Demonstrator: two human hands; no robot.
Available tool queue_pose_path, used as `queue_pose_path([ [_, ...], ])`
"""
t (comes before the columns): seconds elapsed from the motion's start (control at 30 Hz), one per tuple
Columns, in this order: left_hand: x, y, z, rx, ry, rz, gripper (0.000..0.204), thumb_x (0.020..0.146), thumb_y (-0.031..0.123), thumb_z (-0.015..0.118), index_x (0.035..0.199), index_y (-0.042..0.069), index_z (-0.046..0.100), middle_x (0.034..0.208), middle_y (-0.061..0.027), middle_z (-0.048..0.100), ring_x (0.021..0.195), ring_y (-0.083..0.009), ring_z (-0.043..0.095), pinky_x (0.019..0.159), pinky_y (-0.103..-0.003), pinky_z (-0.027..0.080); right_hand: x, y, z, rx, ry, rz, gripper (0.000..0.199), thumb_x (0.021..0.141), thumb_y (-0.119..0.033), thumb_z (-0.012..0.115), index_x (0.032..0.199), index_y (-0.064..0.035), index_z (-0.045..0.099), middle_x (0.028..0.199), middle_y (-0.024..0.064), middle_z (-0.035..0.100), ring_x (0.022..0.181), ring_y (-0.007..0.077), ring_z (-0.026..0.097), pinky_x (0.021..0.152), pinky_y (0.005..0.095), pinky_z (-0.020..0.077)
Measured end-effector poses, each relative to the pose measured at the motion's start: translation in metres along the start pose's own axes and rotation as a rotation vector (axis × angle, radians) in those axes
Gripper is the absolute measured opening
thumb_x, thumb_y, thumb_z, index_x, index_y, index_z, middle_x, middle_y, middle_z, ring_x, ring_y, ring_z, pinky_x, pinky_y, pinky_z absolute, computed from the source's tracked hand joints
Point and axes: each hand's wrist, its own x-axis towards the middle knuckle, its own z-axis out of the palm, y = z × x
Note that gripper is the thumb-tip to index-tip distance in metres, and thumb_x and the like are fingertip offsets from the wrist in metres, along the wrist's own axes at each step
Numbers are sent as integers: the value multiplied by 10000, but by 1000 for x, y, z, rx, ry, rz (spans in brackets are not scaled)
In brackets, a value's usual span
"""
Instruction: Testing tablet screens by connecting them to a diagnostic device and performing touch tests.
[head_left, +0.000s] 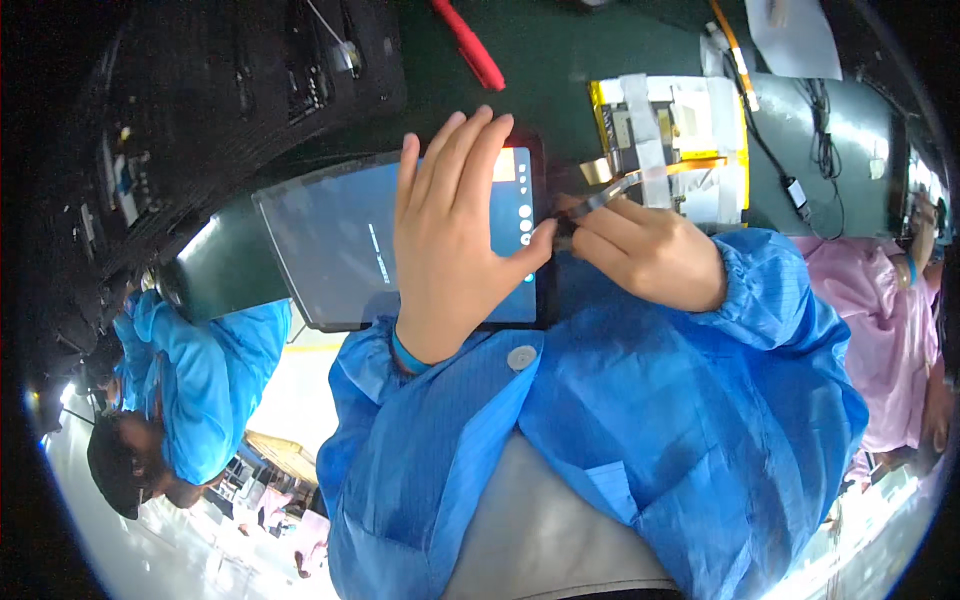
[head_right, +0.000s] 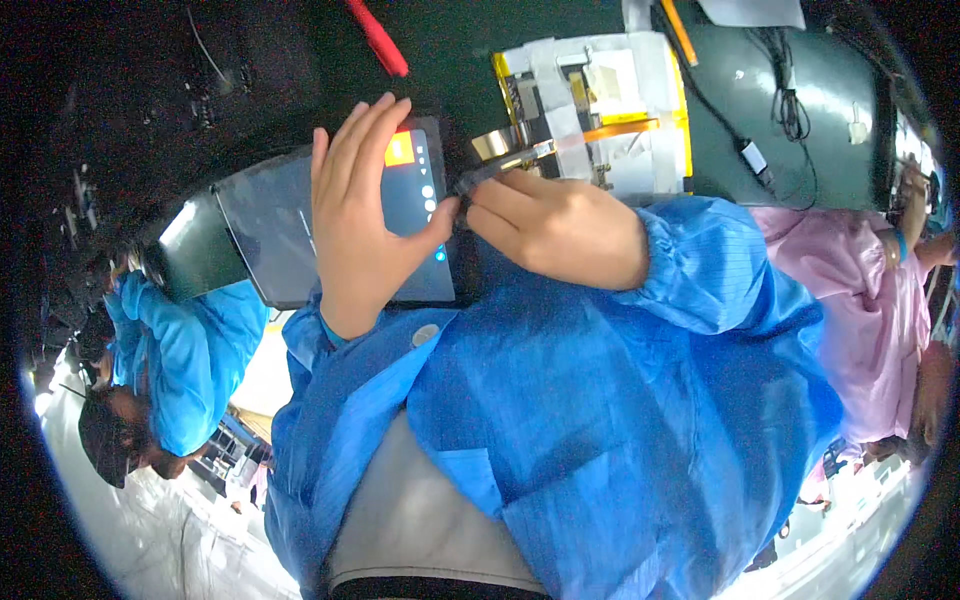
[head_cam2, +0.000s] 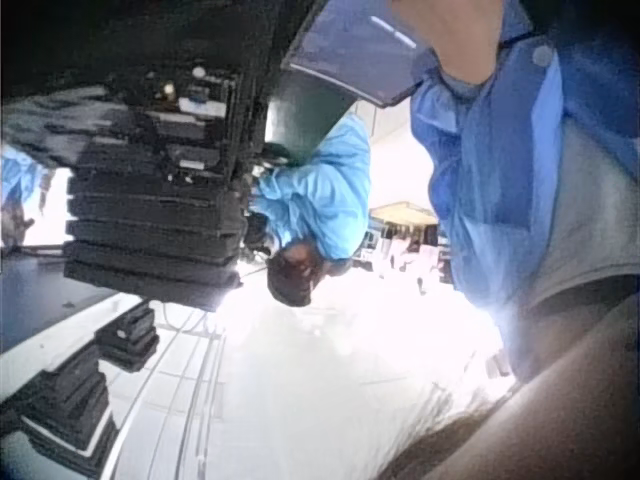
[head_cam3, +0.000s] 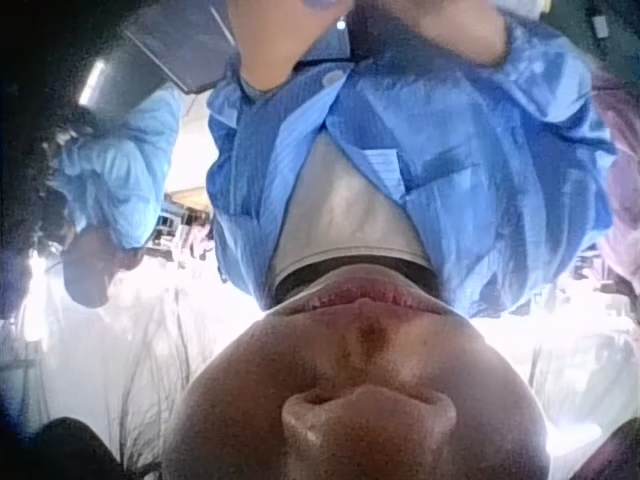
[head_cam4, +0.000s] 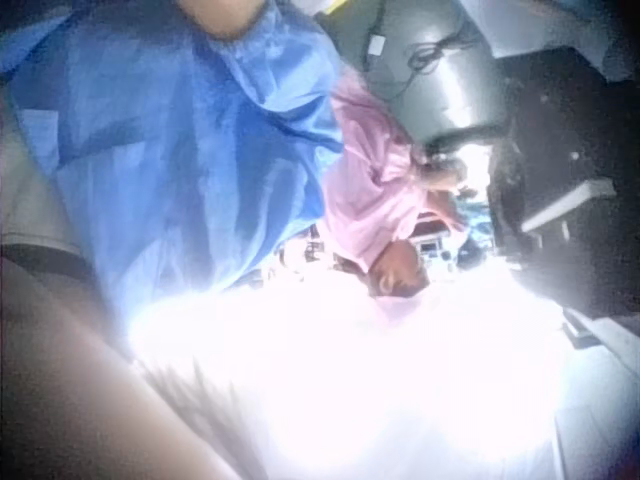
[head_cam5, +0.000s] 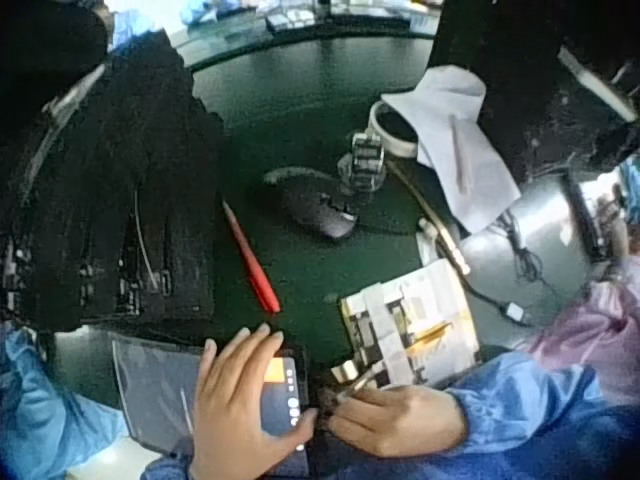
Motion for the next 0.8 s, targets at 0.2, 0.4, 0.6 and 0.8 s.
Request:
queue_pose_path([
  [0.2,4,3,-4,-35,1,-2,729,615,203,725,1282,71,462,1308,-134,487,1253,-309,420,1096,-503,224,-1,1,-15,122,60,-133,140,789,-134,576,851,-8,587,1119,144,575,929,228,627,679,282,562],
  [0.4,2,7,-5,-34,27,12,752,659,222,723,1325,53,419,1339,-153,458,1285,-327,385,1101,-501,210,-44,-32,-23,250,301,222,103,766,-84,623,827,-14,579,976,151,614,795,241,640,619,324,535],
  [0.6,-13,-9,-30,-12,136,97,677,753,239,667,1347,50,404,1354,-174,435,1285,-360,372,1086,-503,223,-121,-74,-16,131,118,1395,201,837,-174,612,788,20,598,696,206,601,624,342,606,562,404,452],
  [0.8,-51,-1,-47,33,4,93,879,643,251,760,1400,104,338,1447,-156,305,1347,-352,268,1110,-498,181,-119,-23,-33,202,159,1171,198,862,-193,593,953,-20,628,843,155,639,620,250,585,586,351,449],
])
